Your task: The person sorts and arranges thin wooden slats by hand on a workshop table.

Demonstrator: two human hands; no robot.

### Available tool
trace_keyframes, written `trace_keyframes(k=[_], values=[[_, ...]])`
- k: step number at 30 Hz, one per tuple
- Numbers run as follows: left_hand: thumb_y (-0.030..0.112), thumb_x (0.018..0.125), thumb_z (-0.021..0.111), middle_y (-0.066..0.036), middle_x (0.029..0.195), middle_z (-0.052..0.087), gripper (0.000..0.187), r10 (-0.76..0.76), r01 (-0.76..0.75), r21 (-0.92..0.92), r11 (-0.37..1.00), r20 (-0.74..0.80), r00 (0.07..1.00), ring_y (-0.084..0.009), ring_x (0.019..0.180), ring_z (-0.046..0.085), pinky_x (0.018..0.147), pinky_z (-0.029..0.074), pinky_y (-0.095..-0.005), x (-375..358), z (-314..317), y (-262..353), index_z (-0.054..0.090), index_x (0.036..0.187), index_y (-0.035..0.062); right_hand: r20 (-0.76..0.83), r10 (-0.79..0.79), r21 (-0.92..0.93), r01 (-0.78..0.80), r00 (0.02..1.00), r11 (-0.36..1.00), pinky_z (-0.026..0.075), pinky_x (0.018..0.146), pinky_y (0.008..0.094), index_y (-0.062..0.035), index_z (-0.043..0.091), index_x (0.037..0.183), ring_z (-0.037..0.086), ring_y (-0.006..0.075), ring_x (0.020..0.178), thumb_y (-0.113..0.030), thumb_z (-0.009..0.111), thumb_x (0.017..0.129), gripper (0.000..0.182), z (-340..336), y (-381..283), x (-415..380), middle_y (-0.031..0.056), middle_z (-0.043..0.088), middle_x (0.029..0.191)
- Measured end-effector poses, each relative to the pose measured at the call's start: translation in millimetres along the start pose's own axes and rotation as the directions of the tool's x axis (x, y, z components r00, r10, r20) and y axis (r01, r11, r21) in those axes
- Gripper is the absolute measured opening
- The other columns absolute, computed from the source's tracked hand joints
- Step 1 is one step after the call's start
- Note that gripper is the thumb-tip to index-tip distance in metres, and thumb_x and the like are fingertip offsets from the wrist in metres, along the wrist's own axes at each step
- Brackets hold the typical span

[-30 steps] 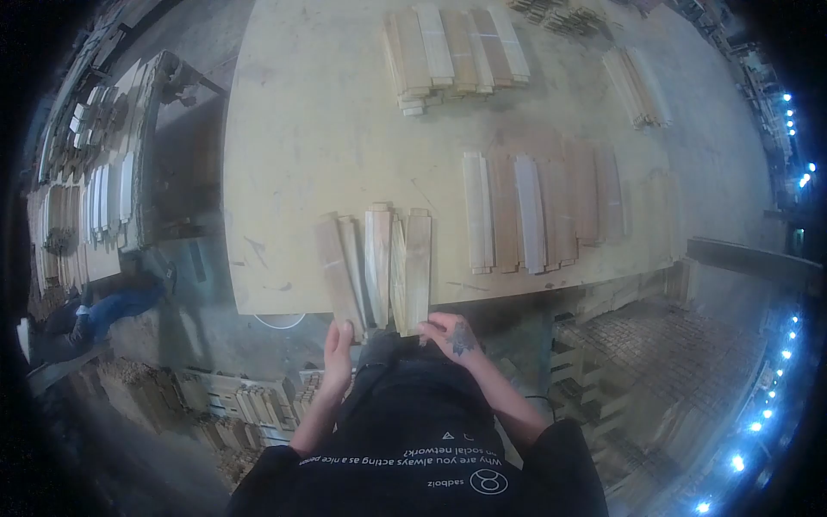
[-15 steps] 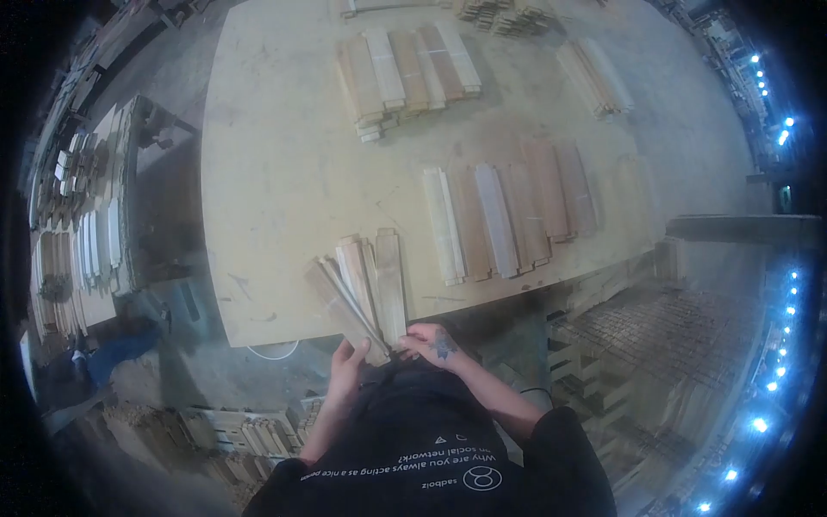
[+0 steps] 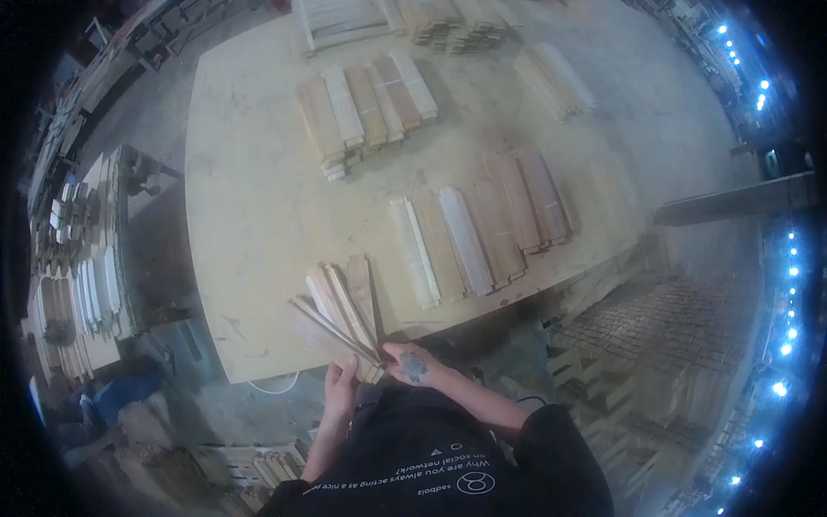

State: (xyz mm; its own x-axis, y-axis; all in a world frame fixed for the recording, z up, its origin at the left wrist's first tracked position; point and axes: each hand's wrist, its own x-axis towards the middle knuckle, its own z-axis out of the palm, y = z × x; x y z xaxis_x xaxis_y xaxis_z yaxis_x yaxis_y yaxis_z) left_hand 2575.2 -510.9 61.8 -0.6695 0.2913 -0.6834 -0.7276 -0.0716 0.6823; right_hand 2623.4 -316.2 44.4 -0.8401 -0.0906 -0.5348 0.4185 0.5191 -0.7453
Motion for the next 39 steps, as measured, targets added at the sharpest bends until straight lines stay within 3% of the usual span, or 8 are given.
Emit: trace_keyframes(k=[7, 15, 19, 22, 26, 29, 33, 39], values=[[0.014, 0.099, 0.063, -0.013, 0.125, 0.060, 0.050, 0.479, -0.364, 0.496, 0.789, -0.124, 0.869, -0.0204, 0.108, 0.060, 0.091, 0.047, -0.0335, 32.7, -53.5, 75.9, 0.043, 0.143, -0.0011, -0.375, 0.069, 0.130, -0.021, 0.925, 0.991, 0.054, 0.085, 0.0397, -0.0081, 0.068, 0.110, 0.070, 0.0284, 0.096, -0.025, 0.072, 0.089, 0.027, -65.3, 5.1, -20.7, 0.0129, 0.071, 0.102], [0.022, 0.094, 0.066, -0.023, 0.123, 0.052, 0.071, 0.871, 0.128, 0.988, -0.085, 0.012, 0.491, -0.0403, 0.108, 0.055, 0.092, 0.046, -0.0479, 135.2, -133.4, 123.5, 0.033, 0.153, -0.0009, -0.839, -0.016, -0.108, -0.137, 0.544, 0.985, 0.047, 0.099, 0.0455, -0.0061, 0.053, 0.133, 0.051, 0.0380, 0.121, -0.026, 0.077, 0.083, 0.058, -73.3, 37.5, -0.4, 0.0188, 0.052, 0.127], [0.025, 0.095, 0.065, -0.024, 0.116, 0.055, 0.062, 0.900, -0.199, 0.976, 0.086, 0.010, 0.436, -0.0383, 0.113, 0.054, 0.095, 0.045, -0.0472, 180.2, -182.1, 134.6, 0.044, 0.147, -0.0030, -0.858, 0.040, -0.127, -0.288, 0.512, 0.949, 0.042, 0.101, 0.0516, -0.0060, 0.046, 0.141, 0.046, 0.0421, 0.121, -0.036, 0.081, 0.078, 0.078, -69.5, 40.9, 21.4, 0.0219, 0.045, 0.127], [0.028, 0.096, 0.063, -0.024, 0.113, 0.057, 0.050, 0.350, -0.188, 0.466, 0.865, -0.289, 0.891, -0.0374, 0.114, 0.054, 0.099, 0.043, -0.0458, 179.9, -191.2, 194.4, 0.058, 0.131, -0.0064, -0.843, 0.090, -0.136, -0.373, 0.530, 0.918, 0.039, 0.101, 0.0523, -0.0058, 0.039, 0.146, 0.045, 0.0420, 0.118, -0.042, 0.083, 0.074, 0.092, -68.8, 32.4, 30.5, 0.0228, 0.044, 0.124], [0.024, 0.095, 0.063, -0.024, 0.118, 0.058, 0.033, 0.727, -0.088, 0.948, 0.305, -0.172, 0.664, -0.0353, 0.108, 0.058, 0.093, 0.047, -0.0423, 204.8, -213.2, 192.1, 0.065, 0.111, -0.0044, -0.793, 0.220, -0.099, -0.476, 0.568, 0.874, 0.040, 0.099, 0.0513, -0.0054, 0.036, 0.147, 0.048, 0.0415, 0.114, -0.044, 0.088, 0.065, 0.104, -64.1, 0.7, 39.8, 0.0239, 0.045, 0.121], [0.017, 0.094, 0.062, -0.022, 0.114, 0.062, 0.025, 0.990, -0.033, 0.999, 0.025, -0.020, 0.140, -0.0336, 0.103, 0.061, 0.088, 0.049, -0.0418, 151.9, -132.3, 189.4, 0.067, 0.111, -0.0004, -0.818, 0.143, -0.130, -0.421, 0.558, 0.898, 0.040, 0.099, 0.0515, -0.0051, 0.037, 0.146, 0.049, 0.0421, 0.112, -0.045, 0.091, 0.058, 0.111, -44.5, 10.1, 44.2, 0.0246, 0.046, 0.119], [0.018, 0.096, 0.061, -0.019, 0.086, 0.068, 0.018, 0.702, -0.390, 0.874, 0.291, 0.082, 0.708, -0.0362, 0.081, 0.068, 0.073, 0.053, -0.0460, 88.0, -28.3, 92.0, 0.070, 0.102, 0.0040, -0.716, 0.137, -0.159, -0.351, 0.684, 0.923, 0.039, 0.103, 0.0507, -0.0060, 0.034, 0.148, 0.044, 0.0438, 0.120, -0.046, 0.089, 0.062, 0.110, -9.6, -23.2, 21.0, 0.0252, 0.044, 0.124], [0.028, 0.093, 0.067, -0.016, 0.075, 0.070, 0.021, 0.474, -0.334, 0.931, 0.147, 0.230, 0.850, -0.0403, 0.069, 0.069, 0.064, 0.054, -0.0499, 17.7, -11.6, 7.1, 0.071, 0.088, 0.0082, -0.190, 0.480, 0.244, -0.433, 0.856, 0.868, 0.052, 0.090, 0.0409, -0.0008, 0.057, 0.129, 0.067, 0.0313, 0.102, -0.049, 0.078, 0.084, 0.070, 8.4, -33.5, -26.9, 0.0169, 0.068, 0.109]])
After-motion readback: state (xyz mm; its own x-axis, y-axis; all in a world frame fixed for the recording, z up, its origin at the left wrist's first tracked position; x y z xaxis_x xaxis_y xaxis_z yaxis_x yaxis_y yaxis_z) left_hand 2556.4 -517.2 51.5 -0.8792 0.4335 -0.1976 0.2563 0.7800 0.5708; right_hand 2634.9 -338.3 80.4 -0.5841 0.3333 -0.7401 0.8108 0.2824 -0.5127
